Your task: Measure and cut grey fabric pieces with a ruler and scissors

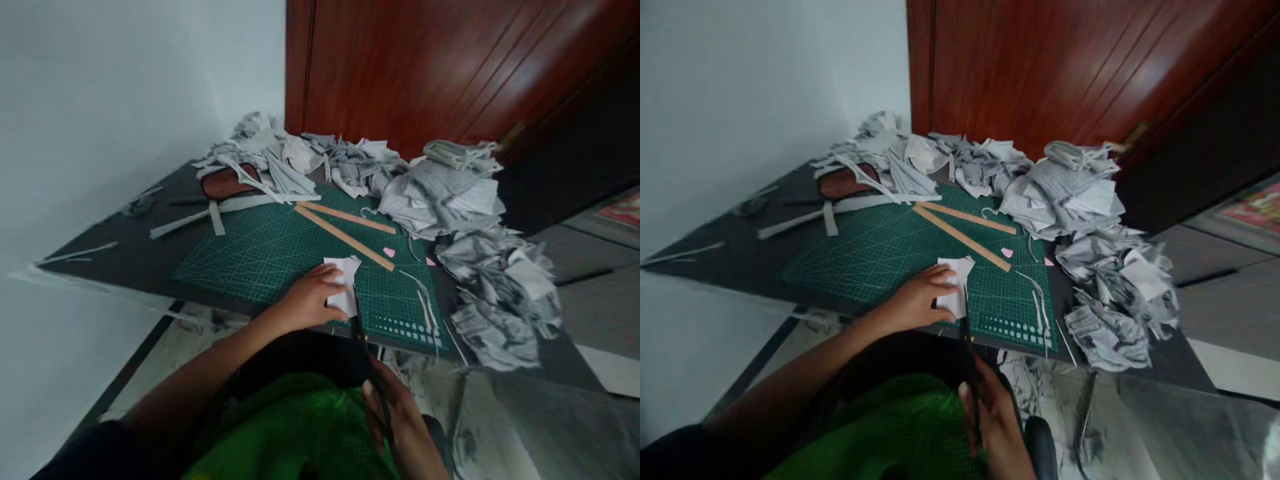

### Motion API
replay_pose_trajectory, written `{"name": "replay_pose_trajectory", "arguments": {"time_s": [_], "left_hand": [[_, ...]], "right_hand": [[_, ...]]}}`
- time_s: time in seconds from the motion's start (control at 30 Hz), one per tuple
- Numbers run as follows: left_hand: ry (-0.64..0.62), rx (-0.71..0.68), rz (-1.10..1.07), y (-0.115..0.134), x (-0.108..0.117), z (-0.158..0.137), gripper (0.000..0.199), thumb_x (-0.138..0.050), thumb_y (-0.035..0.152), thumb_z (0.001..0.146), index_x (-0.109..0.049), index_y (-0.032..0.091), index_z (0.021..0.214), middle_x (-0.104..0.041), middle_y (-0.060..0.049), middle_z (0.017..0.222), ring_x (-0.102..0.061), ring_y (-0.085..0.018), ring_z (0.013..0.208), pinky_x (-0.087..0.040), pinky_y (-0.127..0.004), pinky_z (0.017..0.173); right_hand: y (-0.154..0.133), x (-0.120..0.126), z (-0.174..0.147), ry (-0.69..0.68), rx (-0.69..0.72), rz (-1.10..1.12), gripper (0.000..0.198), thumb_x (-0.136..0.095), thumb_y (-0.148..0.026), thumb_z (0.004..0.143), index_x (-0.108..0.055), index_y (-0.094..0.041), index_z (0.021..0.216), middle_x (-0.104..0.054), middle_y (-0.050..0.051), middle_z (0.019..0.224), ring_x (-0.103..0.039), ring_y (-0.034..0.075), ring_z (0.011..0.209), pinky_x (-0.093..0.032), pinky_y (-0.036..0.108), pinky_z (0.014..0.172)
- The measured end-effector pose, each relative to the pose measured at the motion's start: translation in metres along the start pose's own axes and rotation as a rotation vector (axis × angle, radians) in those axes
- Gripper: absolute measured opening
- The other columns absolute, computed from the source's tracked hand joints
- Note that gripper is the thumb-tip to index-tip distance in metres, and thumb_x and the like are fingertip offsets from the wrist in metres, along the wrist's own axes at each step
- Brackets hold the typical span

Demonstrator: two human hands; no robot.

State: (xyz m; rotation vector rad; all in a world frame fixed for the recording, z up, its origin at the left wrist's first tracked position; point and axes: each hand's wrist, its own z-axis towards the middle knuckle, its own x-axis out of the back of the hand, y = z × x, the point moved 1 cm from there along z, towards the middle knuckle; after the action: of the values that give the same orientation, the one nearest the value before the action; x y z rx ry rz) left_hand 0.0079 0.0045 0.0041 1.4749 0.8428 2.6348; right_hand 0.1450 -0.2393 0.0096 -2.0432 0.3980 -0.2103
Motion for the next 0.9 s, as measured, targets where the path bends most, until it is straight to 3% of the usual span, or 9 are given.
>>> {"name": "replay_pose_trajectory", "arguments": {"time_s": [0.2,0.43,0.67,0.9], "left_hand": [[-0.014,0.031,0.033,0.0015,0.0006,-0.0004,0.053,-0.091,0.048,0.074,-0.077,0.02,0.117,-0.065,-0.013,0.138,-0.054,-0.035,0.139,-0.042,-0.053,0.12],[-0.019,0.027,0.049,0.0025,0.0017,0.0006,0.056,-0.091,0.049,0.073,-0.077,0.018,0.117,-0.066,-0.014,0.137,-0.055,-0.036,0.138,-0.043,-0.053,0.12],[-0.013,0.032,0.045,0.001,0.0,0.0005,0.056,-0.092,0.05,0.072,-0.077,0.02,0.117,-0.066,-0.013,0.137,-0.055,-0.035,0.138,-0.044,-0.053,0.119],[-0.026,0.05,0.033,0.0012,0.0002,0.0003,0.058,-0.092,0.049,0.072,-0.077,0.018,0.119,-0.065,-0.015,0.139,-0.054,-0.036,0.139,-0.041,-0.054,0.121]], "right_hand": [[0.0007,-0.0009,0.0005,0.0,0.011,-0.019,0.088,-0.072,-0.069,0.086,-0.048,-0.019,0.154,-0.06,-0.003,0.067,-0.036,0.01,0.045,-0.031,0.023,0.041],[0.0005,0.0042,0.0055,-0.104,0.029,-0.073,0.085,-0.067,-0.07,0.089,-0.05,-0.017,0.154,-0.05,-0.007,0.055,-0.035,0.01,0.042,-0.029,0.022,0.039],[-0.0029,0.0005,0.0033,-0.063,0.051,-0.064,0.081,-0.069,-0.069,0.088,-0.056,-0.019,0.15,-0.056,-0.004,0.054,-0.035,0.009,0.04,-0.031,0.022,0.038],[-0.0017,0.0022,0.0049,-0.109,0.039,-0.061,0.088,-0.069,-0.069,0.089,-0.048,-0.014,0.155,-0.048,-0.008,0.049,-0.035,0.009,0.039,-0.032,0.021,0.038]]}}
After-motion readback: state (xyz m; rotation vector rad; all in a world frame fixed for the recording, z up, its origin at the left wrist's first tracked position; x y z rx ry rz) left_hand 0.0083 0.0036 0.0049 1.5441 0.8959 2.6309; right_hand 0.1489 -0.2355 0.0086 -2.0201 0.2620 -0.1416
